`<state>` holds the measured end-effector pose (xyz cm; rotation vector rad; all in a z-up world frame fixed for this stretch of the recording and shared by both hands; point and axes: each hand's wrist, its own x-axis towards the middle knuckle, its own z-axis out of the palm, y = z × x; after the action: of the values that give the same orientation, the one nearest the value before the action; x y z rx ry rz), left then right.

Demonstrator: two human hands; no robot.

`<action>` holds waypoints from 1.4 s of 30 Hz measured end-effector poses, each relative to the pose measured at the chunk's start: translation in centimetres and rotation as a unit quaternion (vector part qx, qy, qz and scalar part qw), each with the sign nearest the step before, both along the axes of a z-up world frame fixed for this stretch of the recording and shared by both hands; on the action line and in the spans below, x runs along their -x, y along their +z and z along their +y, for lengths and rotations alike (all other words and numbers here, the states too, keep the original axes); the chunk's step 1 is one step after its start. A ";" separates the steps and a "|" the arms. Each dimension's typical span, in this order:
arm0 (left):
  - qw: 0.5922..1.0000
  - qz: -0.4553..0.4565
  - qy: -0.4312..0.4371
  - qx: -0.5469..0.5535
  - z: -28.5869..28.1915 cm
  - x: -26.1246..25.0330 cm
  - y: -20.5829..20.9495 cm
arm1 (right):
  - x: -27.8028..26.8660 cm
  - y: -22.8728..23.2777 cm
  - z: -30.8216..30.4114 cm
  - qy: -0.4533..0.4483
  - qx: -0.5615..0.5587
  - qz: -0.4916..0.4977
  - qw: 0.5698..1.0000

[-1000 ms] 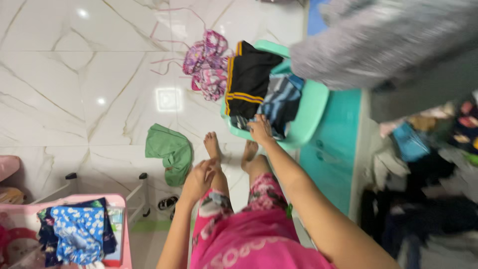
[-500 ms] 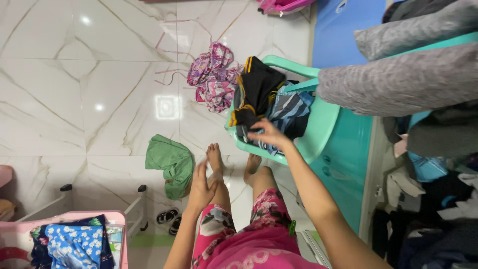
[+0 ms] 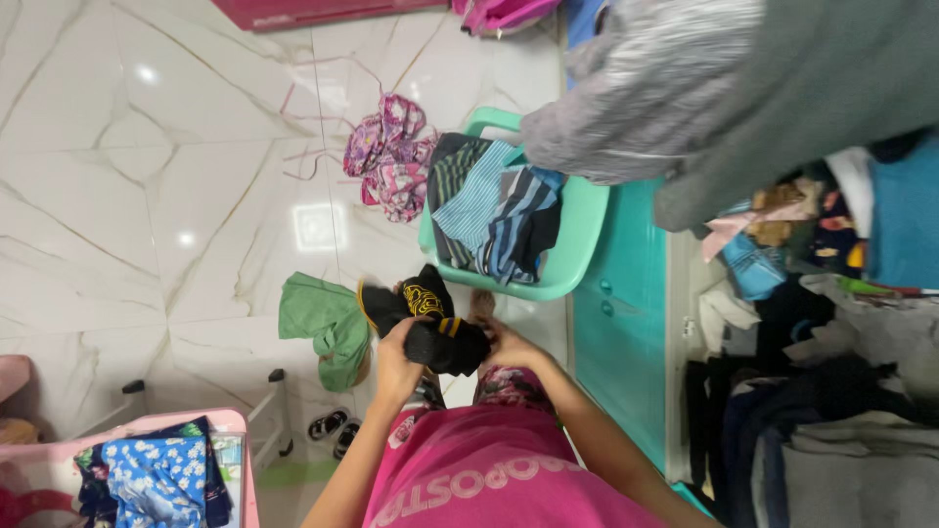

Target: The person organizes various clothing items by folding them and placing them into the drawers of a plastic storage unit.

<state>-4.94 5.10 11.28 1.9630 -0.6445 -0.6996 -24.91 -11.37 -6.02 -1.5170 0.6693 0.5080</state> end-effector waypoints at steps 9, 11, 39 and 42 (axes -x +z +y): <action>0.985 -0.060 0.110 0.121 -0.8 -0.2 9.7 | -2.2 8.3 -4.9 -0.169 0.120 -0.153 0.966; 0.962 -0.047 0.175 0.206 0.6 -2.2 10.5 | -2.1 15.0 -7.5 -0.191 0.220 -0.296 0.910; 0.927 -0.131 -0.241 -0.256 1.2 4.2 16.0 | 16.2 20.1 -15.5 -0.507 0.091 -0.174 0.839; 0.895 -0.152 -0.310 -0.283 -0.4 6.7 14.3 | 18.5 18.8 -16.7 -0.578 0.085 -0.155 0.797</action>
<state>-11.67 4.67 25.59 2.4437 -1.4274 -1.0624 -43.43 -28.11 12.83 -1.0314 1.2318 -0.7418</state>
